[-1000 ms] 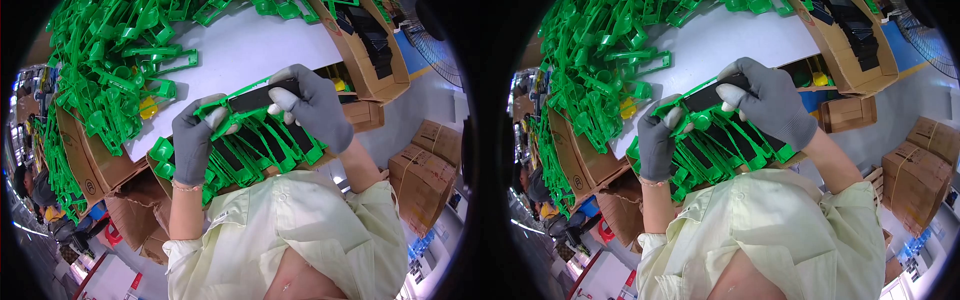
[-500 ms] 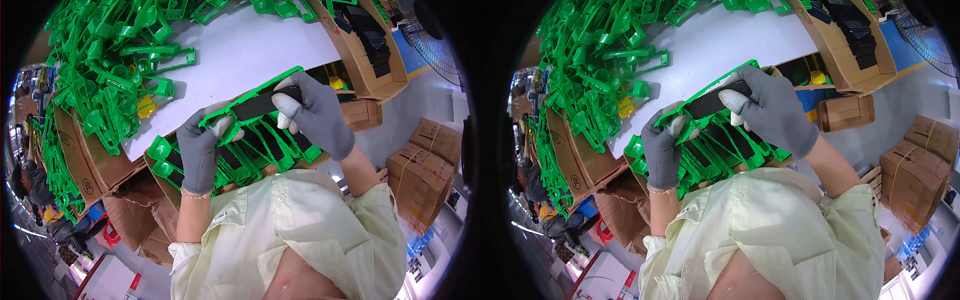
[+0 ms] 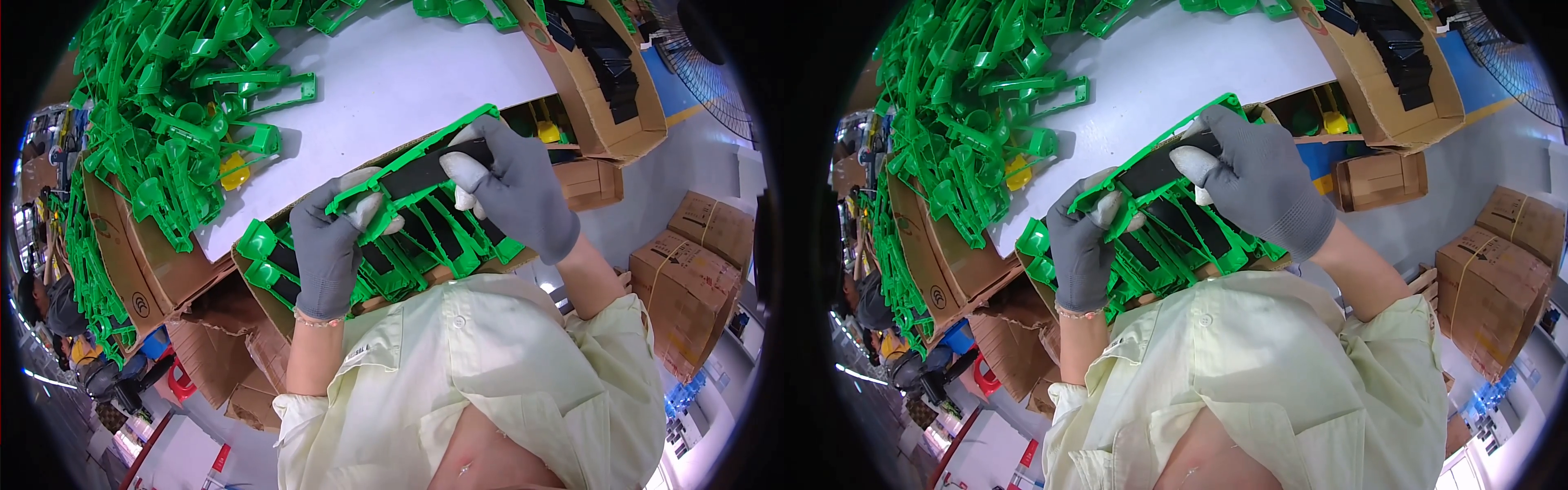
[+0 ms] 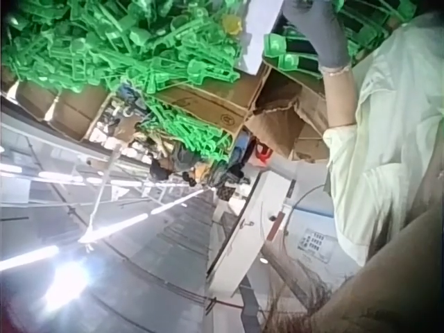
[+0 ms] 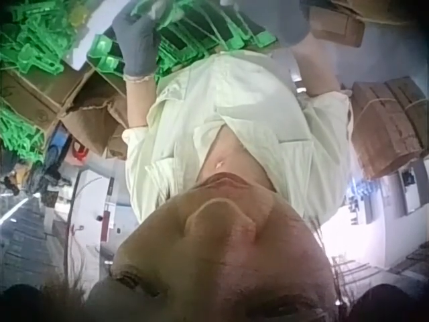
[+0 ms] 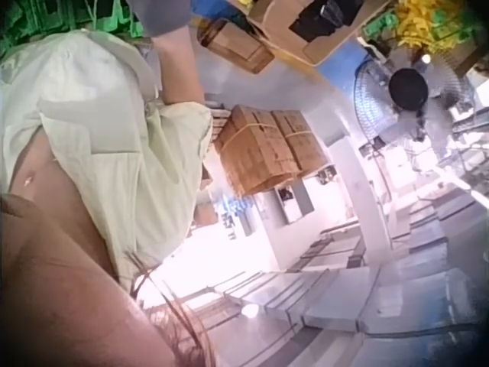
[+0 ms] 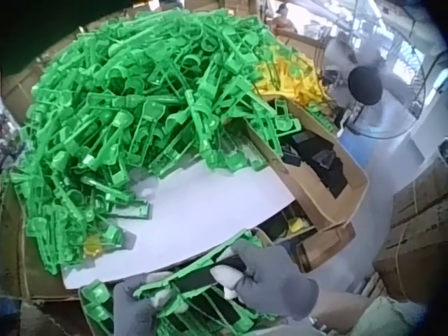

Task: Manually assembling green plastic flashlight housings by inserting black components and packing them into a cardboard box.

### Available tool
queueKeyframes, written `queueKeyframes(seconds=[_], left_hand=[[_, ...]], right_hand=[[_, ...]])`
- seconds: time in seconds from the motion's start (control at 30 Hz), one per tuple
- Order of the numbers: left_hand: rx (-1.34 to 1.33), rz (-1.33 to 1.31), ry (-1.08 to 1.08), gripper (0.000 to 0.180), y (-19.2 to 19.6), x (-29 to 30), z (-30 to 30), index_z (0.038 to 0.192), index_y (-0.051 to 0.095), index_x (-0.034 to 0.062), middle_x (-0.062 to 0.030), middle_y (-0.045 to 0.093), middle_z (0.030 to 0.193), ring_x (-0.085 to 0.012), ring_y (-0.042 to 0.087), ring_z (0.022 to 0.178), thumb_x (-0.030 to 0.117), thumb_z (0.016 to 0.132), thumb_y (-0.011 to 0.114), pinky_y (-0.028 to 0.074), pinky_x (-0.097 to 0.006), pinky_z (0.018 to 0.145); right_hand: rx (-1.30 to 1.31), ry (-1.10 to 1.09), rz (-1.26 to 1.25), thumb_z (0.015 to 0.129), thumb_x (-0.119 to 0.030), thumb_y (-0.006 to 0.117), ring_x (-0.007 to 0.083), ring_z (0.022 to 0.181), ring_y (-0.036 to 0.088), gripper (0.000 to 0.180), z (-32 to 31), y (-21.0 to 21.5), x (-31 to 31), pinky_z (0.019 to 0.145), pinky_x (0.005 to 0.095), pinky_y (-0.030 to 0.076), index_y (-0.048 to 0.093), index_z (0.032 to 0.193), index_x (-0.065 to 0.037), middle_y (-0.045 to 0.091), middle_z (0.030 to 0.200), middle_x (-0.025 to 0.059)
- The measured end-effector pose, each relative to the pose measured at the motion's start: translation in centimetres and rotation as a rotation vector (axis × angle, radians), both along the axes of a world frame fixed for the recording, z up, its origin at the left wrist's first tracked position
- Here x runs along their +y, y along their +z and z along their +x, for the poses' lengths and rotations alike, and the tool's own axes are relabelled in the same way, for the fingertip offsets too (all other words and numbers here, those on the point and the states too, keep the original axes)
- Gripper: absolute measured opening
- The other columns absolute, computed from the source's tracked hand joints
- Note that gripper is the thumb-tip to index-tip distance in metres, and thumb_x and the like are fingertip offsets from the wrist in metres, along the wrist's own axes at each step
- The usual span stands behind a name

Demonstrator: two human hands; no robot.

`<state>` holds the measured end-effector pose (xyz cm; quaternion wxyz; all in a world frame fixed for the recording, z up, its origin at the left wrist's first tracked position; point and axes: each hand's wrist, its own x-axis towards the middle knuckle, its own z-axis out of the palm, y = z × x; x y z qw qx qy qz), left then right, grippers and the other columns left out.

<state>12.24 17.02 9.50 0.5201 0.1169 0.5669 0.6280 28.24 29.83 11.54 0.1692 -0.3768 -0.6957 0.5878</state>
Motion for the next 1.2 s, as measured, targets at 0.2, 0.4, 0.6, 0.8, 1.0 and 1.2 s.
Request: queueKeyframes(seconds=[0.2,0.4,0.6,0.8,1.0,1.2], left_hand=[[0.002,-0.066,0.007,0.026,0.3,-0.1,1.4,0.108,0.062,-0.0072,-0.0093,0.062,0.096,-0.0150,0.063,0.080,-0.001,0.083,0.063,0.059,-0.028,0.068],[0.139,-0.049,-0.118,0.025,0.6,-3.0,0.0,0.105,0.063,-0.0061,-0.0099,0.064,0.097,-0.0148,0.065,0.080,-0.003,0.081,0.065,0.059,-0.028,0.067],[0.220,-0.114,-0.150,0.023,1.2,-4.8,0.4,0.102,0.065,-0.0069,-0.0106,0.066,0.092,-0.0157,0.065,0.076,-0.005,0.079,0.066,0.058,-0.027,0.065],[0.528,-0.282,-0.237,0.016,3.1,-6.6,-1.5,0.089,0.063,-0.0054,-0.0086,0.064,0.082,-0.0146,0.064,0.070,-0.011,0.073,0.064,0.052,-0.023,0.057],[0.646,-0.430,-0.288,0.043,3.9,-10.5,-9.3,0.105,0.050,0.0060,-0.0025,0.053,0.080,-0.0103,0.055,0.063,-0.006,0.067,0.066,0.046,-0.021,0.048],[1.392,-0.776,-0.437,0.065,1.9,-8.0,-10.2,0.115,0.049,0.0072,-0.0116,0.059,0.090,-0.0284,0.061,0.078,0.010,0.058,0.081,0.048,-0.037,0.067]], right_hand=[[-0.080,0.116,-0.016,0.085,-0.021,0.066,0.0056,0.051,0.053,0.028,0.1,-1.7,-0.1,0.045,0.0193,0.040,0.054,0.098,0.000,0.055,0.060,0.0013],[0.054,-0.078,0.877,0.068,-0.027,0.080,0.0118,0.060,0.058,0.047,0.0,-1.5,1.0,0.057,0.0249,0.047,0.058,0.102,-0.004,0.059,0.074,0.0046],[-0.092,0.318,0.098,0.073,-0.019,0.075,0.0167,0.061,0.062,0.027,1.7,-3.0,-1.5,0.057,0.0295,0.047,0.063,0.093,-0.005,0.061,0.071,0.0063],[-0.150,0.379,0.361,0.076,-0.021,0.072,0.0168,0.062,0.064,0.021,1.0,-2.8,-2.9,0.056,0.0290,0.047,0.064,0.090,-0.008,0.063,0.069,0.0089],[-0.162,-0.079,0.481,0.078,-0.022,0.068,0.0103,0.076,0.066,0.025,4.8,-0.2,6.5,0.066,0.0239,0.049,0.066,0.100,-0.011,0.067,0.087,0.0079],[-0.602,-0.087,0.969,0.081,-0.026,0.064,0.0214,0.090,0.064,0.037,9.7,-4.9,21.4,0.080,0.0326,0.051,0.059,0.117,-0.015,0.063,0.111,0.0048]])
